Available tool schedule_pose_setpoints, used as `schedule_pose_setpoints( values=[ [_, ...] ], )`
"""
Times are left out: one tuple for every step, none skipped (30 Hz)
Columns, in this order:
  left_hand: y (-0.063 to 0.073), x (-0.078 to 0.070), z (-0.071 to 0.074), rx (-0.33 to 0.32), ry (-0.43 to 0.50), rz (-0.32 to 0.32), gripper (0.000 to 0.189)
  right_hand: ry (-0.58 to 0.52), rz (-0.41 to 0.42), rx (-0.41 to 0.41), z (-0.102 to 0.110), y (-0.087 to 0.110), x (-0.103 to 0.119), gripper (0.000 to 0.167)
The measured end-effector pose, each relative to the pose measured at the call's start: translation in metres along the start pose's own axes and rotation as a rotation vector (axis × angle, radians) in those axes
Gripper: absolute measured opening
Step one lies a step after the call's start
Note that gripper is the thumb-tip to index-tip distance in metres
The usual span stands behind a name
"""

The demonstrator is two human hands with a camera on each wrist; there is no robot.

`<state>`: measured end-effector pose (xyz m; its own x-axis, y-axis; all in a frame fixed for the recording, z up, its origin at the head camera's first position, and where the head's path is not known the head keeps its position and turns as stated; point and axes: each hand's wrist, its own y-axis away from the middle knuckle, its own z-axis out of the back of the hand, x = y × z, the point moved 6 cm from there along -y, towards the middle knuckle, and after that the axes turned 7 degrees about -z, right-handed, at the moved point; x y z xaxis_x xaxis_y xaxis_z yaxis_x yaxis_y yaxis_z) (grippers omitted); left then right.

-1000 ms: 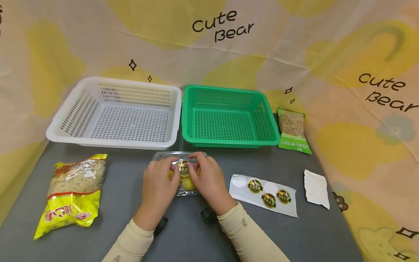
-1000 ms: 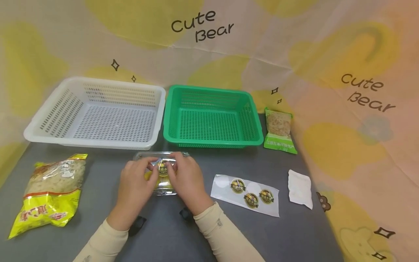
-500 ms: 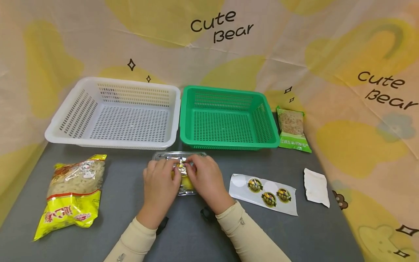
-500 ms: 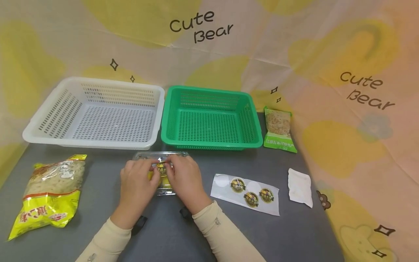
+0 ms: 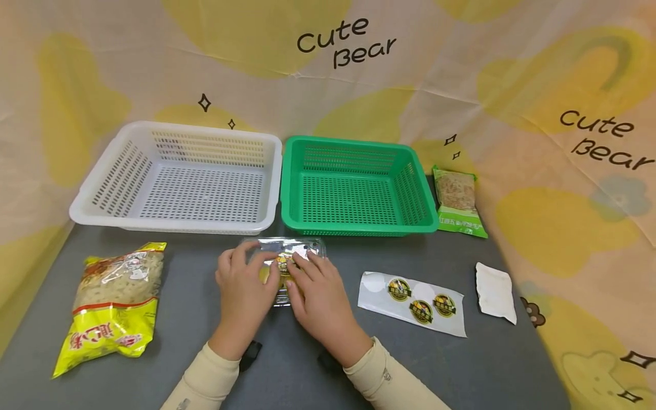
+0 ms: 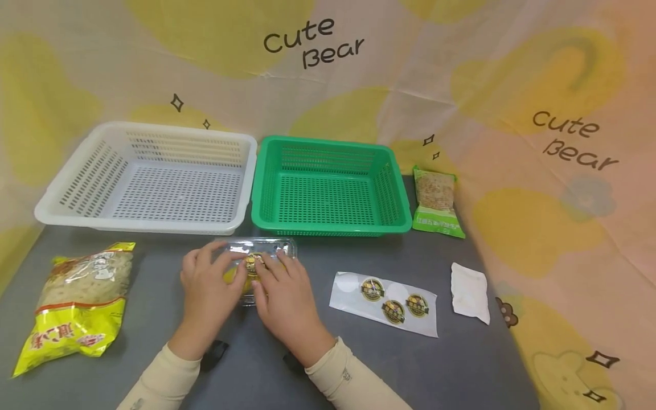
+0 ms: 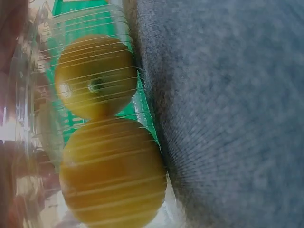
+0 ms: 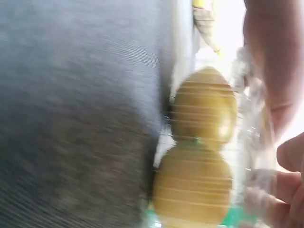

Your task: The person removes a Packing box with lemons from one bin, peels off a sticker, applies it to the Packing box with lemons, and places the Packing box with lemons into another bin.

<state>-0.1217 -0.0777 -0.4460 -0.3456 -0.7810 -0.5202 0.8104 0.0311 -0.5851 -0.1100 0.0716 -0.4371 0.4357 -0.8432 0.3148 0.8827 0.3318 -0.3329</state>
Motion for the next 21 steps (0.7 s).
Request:
schedule_pose_setpoints(
  values=[
    [0.000,0.001,0.000,0.006,0.013,0.013,0.013,0.030,-0.011,0.027,-0.003,0.002,0.000,0.040],
    [0.000,0.001,0.000,0.014,0.022,0.026,0.014,0.054,-0.024,0.054,-0.007,0.004,0.000,0.043],
    [0.000,0.002,0.000,0.025,0.028,0.038,0.016,0.076,-0.035,0.073,-0.010,0.006,0.000,0.046],
    [0.001,0.002,0.000,0.036,0.032,0.049,0.017,0.091,-0.045,0.091,-0.013,0.008,0.000,0.048],
    [0.001,0.003,0.000,0.048,0.035,0.061,0.019,0.100,-0.053,0.103,-0.016,0.010,0.000,0.050],
    [0.001,0.003,0.000,0.061,0.036,0.073,0.022,0.107,-0.059,0.110,-0.018,0.012,0.000,0.051],
    [0.002,0.004,0.000,0.072,0.035,0.085,0.025,0.109,-0.064,0.112,-0.019,0.013,0.000,0.052],
    [0.002,0.004,-0.001,0.082,0.033,0.097,0.028,0.107,-0.067,0.111,-0.020,0.014,-0.001,0.053],
    [0.002,0.005,-0.001,0.091,0.032,0.110,0.031,0.110,-0.069,0.109,-0.021,0.015,-0.001,0.053],
    [0.003,0.006,-0.001,0.099,0.034,0.124,0.034,0.107,-0.072,0.108,-0.022,0.016,-0.001,0.053],
    [0.003,0.006,-0.001,0.106,0.036,0.138,0.037,0.106,-0.070,0.104,-0.023,0.016,-0.001,0.052],
    [0.003,0.007,-0.001,0.113,0.038,0.151,0.040,0.107,-0.069,0.102,-0.023,0.016,-0.001,0.052],
    [0.003,0.008,-0.002,0.120,0.040,0.164,0.042,0.103,-0.067,0.102,-0.023,0.017,-0.002,0.051],
    [0.004,0.009,-0.002,0.129,0.043,0.177,0.044,0.102,-0.065,0.105,-0.023,0.017,-0.002,0.050],
    [0.004,0.009,-0.002,0.139,0.044,0.189,0.045,0.102,-0.063,0.110,-0.023,0.017,-0.002,0.049],
    [0.004,0.010,-0.002,0.150,0.046,0.201,0.046,0.098,-0.062,0.117,-0.023,0.016,-0.002,0.048],
    [0.004,0.011,-0.002,0.161,0.047,0.211,0.047,0.097,-0.061,0.126,-0.023,0.016,-0.002,0.048],
    [0.004,0.011,-0.002,0.173,0.049,0.220,0.047,0.097,-0.060,0.136,-0.024,0.016,-0.002,0.047],
    [0.004,0.012,-0.002,0.183,0.051,0.229,0.047,0.094,-0.060,0.145,-0.024,0.016,-0.002,0.047],
    [0.004,0.012,-0.002,0.191,0.054,0.237,0.047,0.093,-0.059,0.154,-0.024,0.016,-0.002,0.047],
    [0.004,0.012,-0.002,0.198,0.057,0.243,0.046,0.090,-0.059,0.163,-0.024,0.016,-0.002,0.047]
  ],
)
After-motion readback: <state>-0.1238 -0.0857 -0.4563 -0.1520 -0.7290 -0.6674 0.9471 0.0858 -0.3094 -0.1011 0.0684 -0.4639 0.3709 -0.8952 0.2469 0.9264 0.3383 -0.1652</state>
